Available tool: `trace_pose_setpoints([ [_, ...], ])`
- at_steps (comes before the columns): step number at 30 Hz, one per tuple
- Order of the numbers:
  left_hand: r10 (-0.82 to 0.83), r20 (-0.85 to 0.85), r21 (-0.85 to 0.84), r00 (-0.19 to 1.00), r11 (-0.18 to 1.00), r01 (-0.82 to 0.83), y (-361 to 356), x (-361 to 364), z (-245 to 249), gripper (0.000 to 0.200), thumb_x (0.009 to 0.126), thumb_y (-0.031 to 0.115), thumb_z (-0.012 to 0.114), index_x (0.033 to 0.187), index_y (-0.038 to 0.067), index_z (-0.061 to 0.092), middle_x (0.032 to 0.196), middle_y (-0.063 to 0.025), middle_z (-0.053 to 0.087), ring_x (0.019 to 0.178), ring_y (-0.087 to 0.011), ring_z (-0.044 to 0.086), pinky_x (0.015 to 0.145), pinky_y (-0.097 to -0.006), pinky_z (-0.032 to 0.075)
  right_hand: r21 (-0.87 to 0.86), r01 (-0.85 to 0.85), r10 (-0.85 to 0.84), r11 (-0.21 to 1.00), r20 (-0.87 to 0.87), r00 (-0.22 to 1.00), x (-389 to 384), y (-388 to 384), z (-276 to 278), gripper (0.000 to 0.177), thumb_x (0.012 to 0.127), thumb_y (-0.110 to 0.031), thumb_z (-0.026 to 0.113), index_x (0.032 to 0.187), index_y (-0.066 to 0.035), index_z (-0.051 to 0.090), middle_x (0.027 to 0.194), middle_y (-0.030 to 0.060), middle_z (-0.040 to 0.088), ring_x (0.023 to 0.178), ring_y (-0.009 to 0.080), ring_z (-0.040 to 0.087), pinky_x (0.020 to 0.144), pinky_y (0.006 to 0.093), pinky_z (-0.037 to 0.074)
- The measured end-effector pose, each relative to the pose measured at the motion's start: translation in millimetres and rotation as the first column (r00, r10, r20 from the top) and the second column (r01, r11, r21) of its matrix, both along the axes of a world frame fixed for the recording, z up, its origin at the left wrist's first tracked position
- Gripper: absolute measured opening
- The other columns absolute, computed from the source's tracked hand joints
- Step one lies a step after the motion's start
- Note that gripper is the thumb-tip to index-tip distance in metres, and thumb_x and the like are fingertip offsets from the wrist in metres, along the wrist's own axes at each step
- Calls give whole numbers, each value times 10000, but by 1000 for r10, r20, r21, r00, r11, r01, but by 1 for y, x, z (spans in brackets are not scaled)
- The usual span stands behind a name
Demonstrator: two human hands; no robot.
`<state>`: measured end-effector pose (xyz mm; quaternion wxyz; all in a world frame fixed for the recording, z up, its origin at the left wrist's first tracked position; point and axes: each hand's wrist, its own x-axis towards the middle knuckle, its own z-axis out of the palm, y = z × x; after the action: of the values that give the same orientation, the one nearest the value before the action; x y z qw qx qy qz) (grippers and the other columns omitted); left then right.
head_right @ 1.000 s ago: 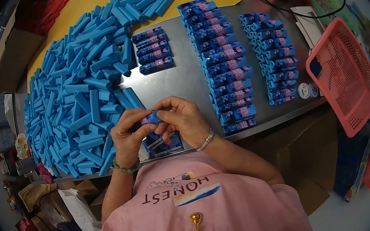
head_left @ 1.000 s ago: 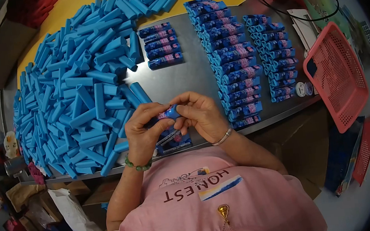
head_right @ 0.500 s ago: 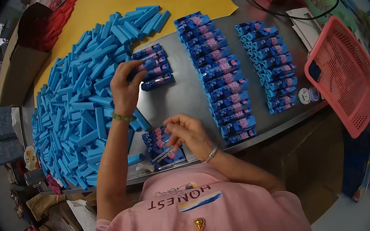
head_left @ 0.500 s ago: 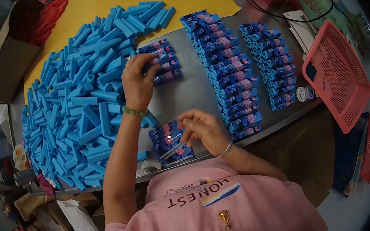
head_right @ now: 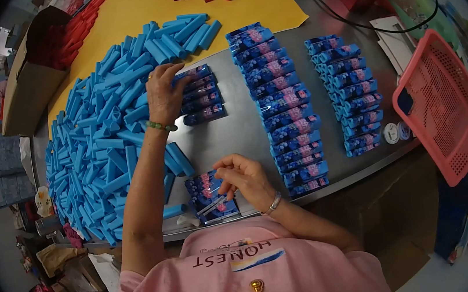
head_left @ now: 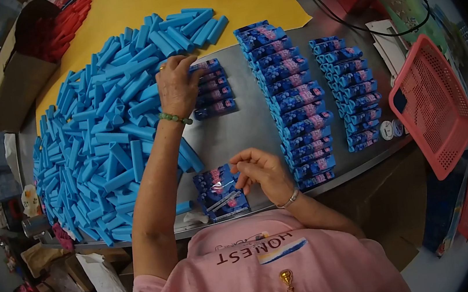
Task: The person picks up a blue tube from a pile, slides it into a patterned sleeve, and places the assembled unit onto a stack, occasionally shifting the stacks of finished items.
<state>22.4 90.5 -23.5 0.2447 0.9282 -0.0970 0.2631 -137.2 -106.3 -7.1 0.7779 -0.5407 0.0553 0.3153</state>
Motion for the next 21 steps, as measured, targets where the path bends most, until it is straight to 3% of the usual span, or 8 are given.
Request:
trace_pose_setpoints([
  [5, 163, -76, 353, 984, 927, -127, 46, -47, 33, 155, 702, 62, 641, 853, 94, 652, 942, -80, 585, 967, -273, 534, 803, -416, 376, 7, 9, -9, 1000, 2, 1000, -1, -1, -1, 200, 923, -114, 510, 1047, 27, 580, 906, 110, 616, 665, 121, 626, 517, 198, 488],
  [7, 386, -71, 571, 920, 771, -280, 60, -58, 34, 133, 693, 40, 614, 819, 81, 628, 902, -87, 572, 958, -279, 537, 792, -412, 369, 9, 1, -1, 1000, 7, 1000, -3, 1, -2, 199, 923, -112, 509, 1046, 27, 580, 907, 112, 617, 665, 122, 627, 515, 197, 488],
  [9, 401, -47, 593, 915, 748, -298, 73, -61, 21, 100, 704, 34, 595, 795, 74, 608, 880, -90, 562, 937, -284, 537, 785, -411, 364, 44, -14, 13, 999, 18, 1000, -4, 4, -3, 223, 914, -156, 550, 1052, 17, 575, 875, 96, 621, 661, 120, 631, 508, 210, 493],
  [15, 319, -39, 499, 947, 827, -258, 74, -74, 27, 141, 710, 4, 611, 835, 68, 594, 919, -101, 567, 941, -288, 542, 761, -400, 398, -26, 9, -6, 1000, 92, 996, -8, 0, 6, 187, 914, -97, 523, 1037, 28, 590, 901, 114, 623, 648, 121, 628, 508, 195, 487],
  [17, 173, -41, 157, 984, 974, -165, 69, -95, 37, 196, 699, -30, 649, 865, 57, 592, 921, -104, 560, 859, -274, 570, 714, -360, 445, -55, 20, -13, 998, 135, 991, -6, -2, 8, 189, 914, -91, 522, 1041, 30, 590, 908, 116, 624, 653, 121, 630, 508, 195, 488],
  [18, 176, -42, 153, 984, 974, -168, 66, -105, 39, 196, 699, -30, 649, 865, 57, 592, 921, -104, 560, 859, -274, 570, 714, -360, 445, -77, 30, -16, 997, 175, 984, -4, -3, 9, 191, 913, -86, 521, 1045, 32, 591, 916, 119, 626, 658, 121, 632, 508, 196, 489],
  [20, 95, -168, -204, 981, 970, -129, 61, -126, 40, 209, 735, -47, 666, 915, 36, 601, 925, -72, 575, 775, -208, 590, 670, -301, 473, -74, 48, -32, 996, 202, 979, 0, 1, 12, 201, 912, -82, 520, 1061, 35, 584, 917, 119, 627, 664, 123, 635, 513, 199, 494],
  [21, 101, -170, -205, 980, 969, -136, 58, -136, 38, 209, 735, -47, 666, 915, 36, 601, 925, -72, 575, 775, -208, 590, 670, -301, 473, -66, 70, -53, 995, 229, 972, 2, 4, 13, 212, 911, -79, 519, 1078, 38, 577, 919, 119, 627, 669, 126, 637, 518, 202, 498],
])
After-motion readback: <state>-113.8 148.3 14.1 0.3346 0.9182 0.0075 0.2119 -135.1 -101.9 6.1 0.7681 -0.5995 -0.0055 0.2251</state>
